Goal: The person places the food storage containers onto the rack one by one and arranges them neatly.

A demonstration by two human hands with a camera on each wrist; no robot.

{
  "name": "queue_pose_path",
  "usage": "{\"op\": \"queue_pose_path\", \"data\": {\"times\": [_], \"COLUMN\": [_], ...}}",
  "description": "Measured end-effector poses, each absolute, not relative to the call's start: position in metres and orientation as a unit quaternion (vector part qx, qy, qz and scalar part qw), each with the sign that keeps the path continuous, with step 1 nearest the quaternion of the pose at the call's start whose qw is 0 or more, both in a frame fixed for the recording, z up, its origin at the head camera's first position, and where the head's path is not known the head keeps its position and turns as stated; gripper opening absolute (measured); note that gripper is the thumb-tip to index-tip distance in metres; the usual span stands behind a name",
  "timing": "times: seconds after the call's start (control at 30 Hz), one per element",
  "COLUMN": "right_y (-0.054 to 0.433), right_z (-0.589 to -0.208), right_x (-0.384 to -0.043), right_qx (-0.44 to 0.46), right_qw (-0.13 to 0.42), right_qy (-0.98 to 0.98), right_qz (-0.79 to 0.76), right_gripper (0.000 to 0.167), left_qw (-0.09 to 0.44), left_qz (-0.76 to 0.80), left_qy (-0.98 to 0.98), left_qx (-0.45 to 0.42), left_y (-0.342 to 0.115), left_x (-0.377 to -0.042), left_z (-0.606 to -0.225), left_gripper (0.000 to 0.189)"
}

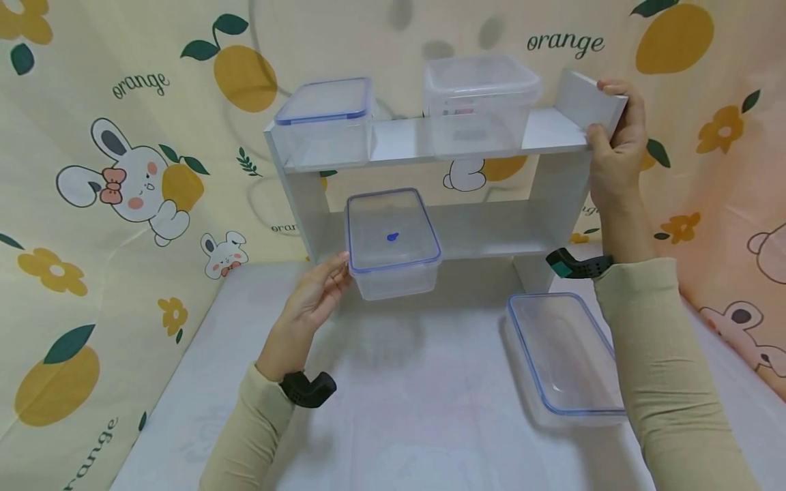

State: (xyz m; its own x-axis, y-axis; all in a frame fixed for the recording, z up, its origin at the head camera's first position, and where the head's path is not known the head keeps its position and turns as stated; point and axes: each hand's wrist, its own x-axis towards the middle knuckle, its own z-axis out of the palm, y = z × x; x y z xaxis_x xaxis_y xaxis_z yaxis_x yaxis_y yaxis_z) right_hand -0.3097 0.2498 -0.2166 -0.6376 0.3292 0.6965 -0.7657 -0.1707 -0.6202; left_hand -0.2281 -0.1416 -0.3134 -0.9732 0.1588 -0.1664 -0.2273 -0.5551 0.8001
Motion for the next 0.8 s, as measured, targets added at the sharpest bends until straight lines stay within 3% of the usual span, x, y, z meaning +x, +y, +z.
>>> {"op": "queue_pose_path", "data": {"times": [0.2, 0.57, 0.8], "right_y": [0.2504, 0.2503, 0.2504], "right_z": [-0.2166, -0.2185, -0.2183], "right_x": [-0.3107, -0.3101, -0.3101], "right_qx": [0.206, 0.203, 0.202], "right_qw": [0.371, 0.367, 0.369], "right_qy": [-0.527, -0.530, -0.535], "right_qz": [0.736, 0.737, 0.733], "right_gripper": [0.044, 0.045, 0.043], "left_qw": [0.094, 0.078, 0.033], "left_qz": [0.882, 0.876, 0.869], "left_qy": [0.460, 0.475, 0.491], "left_qx": [-0.026, -0.028, -0.054], "left_y": [-0.1417, -0.1410, -0.1356], "left_x": [-0.2327, -0.2319, -0.2271], "left_z": [-0.3135, -0.3153, -0.3227], "left_gripper": [0.025, 0.013, 0.011]}}
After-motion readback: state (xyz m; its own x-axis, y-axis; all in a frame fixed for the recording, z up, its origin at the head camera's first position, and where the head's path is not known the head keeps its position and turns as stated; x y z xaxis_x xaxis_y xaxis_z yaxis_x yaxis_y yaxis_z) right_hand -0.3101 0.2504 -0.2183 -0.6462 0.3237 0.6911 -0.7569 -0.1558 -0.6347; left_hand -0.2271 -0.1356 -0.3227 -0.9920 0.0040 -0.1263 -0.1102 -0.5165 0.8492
